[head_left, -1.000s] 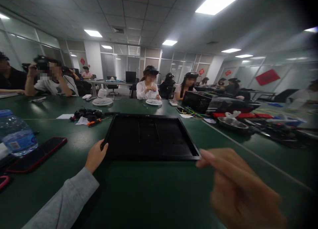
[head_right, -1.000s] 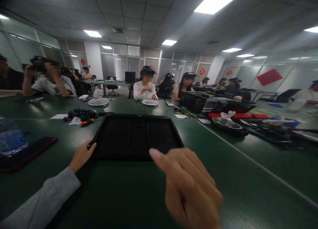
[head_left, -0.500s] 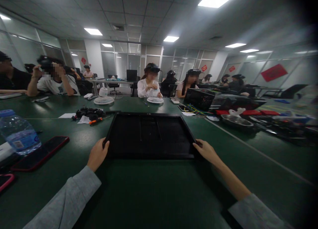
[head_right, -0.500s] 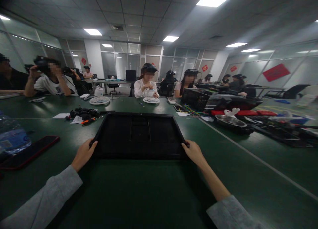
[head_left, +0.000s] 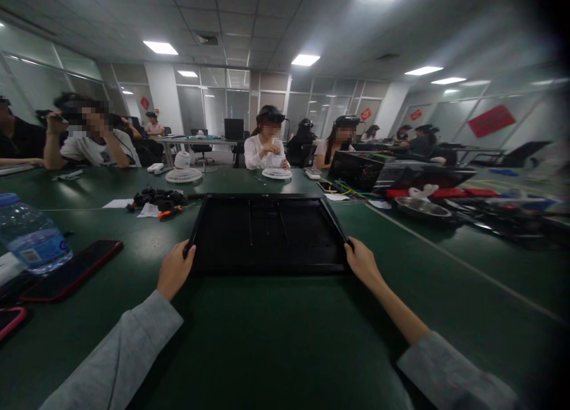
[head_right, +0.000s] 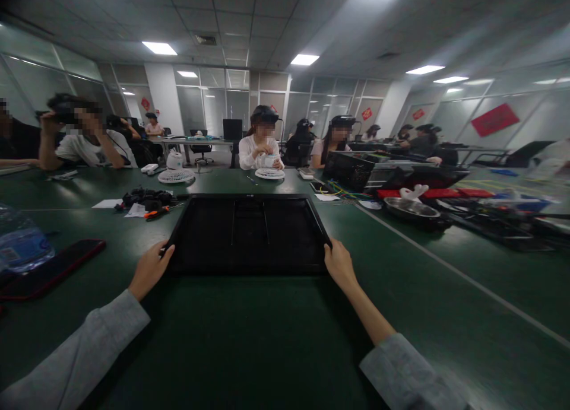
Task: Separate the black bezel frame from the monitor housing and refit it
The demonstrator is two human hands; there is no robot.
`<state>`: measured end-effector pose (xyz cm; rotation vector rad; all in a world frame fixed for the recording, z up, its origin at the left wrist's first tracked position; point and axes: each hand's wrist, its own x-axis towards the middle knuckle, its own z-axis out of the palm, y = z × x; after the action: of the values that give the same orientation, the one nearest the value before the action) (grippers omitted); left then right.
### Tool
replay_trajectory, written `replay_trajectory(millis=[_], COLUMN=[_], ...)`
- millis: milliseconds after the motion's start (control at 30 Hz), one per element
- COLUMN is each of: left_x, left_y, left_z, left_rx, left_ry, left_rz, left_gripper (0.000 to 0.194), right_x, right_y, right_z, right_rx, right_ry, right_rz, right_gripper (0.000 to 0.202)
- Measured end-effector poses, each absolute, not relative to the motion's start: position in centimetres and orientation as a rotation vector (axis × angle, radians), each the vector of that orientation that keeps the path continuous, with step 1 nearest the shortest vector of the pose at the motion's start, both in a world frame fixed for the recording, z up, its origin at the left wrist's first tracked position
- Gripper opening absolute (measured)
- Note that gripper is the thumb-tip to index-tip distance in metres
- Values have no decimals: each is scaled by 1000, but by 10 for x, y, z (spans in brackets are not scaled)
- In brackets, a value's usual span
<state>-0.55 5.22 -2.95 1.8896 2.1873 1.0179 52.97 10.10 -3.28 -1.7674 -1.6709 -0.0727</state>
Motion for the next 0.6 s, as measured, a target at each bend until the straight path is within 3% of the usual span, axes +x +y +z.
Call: replay_trajectory(millis=[600], left_x=[0], left_y=[49], left_z=[-23], left_rx=[1939], left_ry=[2249], left_rz=[928], left_gripper=[48], right_x=[535], right_y=[107], right_z=[-40], right_rx=[-1736], right_ry=[-1568], right_rz=[129], right_gripper=[46])
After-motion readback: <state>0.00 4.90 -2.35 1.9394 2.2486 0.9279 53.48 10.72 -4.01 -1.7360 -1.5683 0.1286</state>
